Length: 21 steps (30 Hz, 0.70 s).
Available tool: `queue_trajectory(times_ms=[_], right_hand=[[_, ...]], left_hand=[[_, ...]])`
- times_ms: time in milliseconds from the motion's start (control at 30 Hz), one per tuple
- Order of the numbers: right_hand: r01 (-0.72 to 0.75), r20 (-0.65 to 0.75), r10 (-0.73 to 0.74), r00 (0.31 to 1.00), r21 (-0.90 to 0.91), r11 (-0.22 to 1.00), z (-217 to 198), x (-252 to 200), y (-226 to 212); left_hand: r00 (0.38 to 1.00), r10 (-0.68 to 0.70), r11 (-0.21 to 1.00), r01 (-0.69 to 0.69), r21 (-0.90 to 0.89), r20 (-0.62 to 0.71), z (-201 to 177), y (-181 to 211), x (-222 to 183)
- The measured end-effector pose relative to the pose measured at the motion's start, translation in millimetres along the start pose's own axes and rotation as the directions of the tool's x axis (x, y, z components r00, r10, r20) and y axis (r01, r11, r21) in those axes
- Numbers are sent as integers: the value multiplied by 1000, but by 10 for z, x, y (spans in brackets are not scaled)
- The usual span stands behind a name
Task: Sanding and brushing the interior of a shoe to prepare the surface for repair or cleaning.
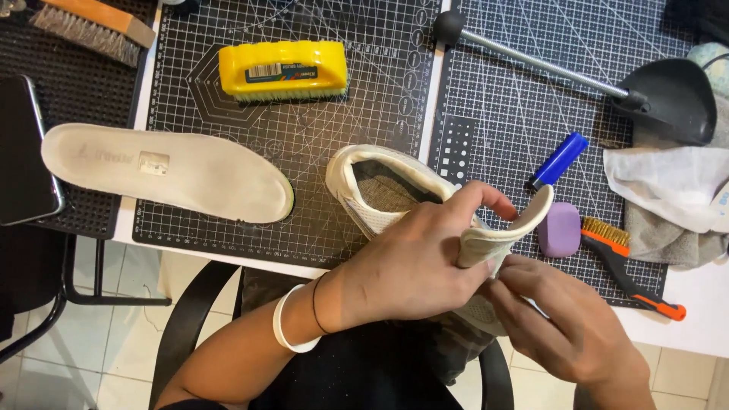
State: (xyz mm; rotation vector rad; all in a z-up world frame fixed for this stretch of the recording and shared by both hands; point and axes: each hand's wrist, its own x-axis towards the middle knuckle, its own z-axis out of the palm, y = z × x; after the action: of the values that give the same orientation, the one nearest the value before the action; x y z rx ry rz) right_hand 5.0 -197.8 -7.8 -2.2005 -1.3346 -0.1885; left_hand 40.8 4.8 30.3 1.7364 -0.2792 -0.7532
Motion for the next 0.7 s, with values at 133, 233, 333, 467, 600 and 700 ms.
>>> queue_trajectory(times_ms=[133, 233, 333, 467, 600, 700], right_hand=[[-55, 192, 53, 980, 6, 998, -8, -177, 45], [-40, 178, 53, 983, -76, 996, -36, -223, 51], [11, 192, 5, 981, -82, 997, -1, -216, 95], [13, 76, 2, 997, -194, 981, -57, -125, 51], [-363, 305, 331, 893, 55, 930, 16, -417, 105], [-575, 354, 504, 788, 130, 808, 0, -364, 93]], left_hand=[[999, 53, 999, -53, 12, -8, 15, -22, -2], [999, 29, 999, -29, 20, -17, 4, 2, -21], [999, 16, 1000, -15, 23, -30, -6, -1, -21], [998, 55, 998, -54, 24, -31, 25, -27, -12], [1000, -24, 999, 24, 34, -7, 11, 8, -14], [999, 32, 999, -32, 8, -3, 28, -9, -2]])
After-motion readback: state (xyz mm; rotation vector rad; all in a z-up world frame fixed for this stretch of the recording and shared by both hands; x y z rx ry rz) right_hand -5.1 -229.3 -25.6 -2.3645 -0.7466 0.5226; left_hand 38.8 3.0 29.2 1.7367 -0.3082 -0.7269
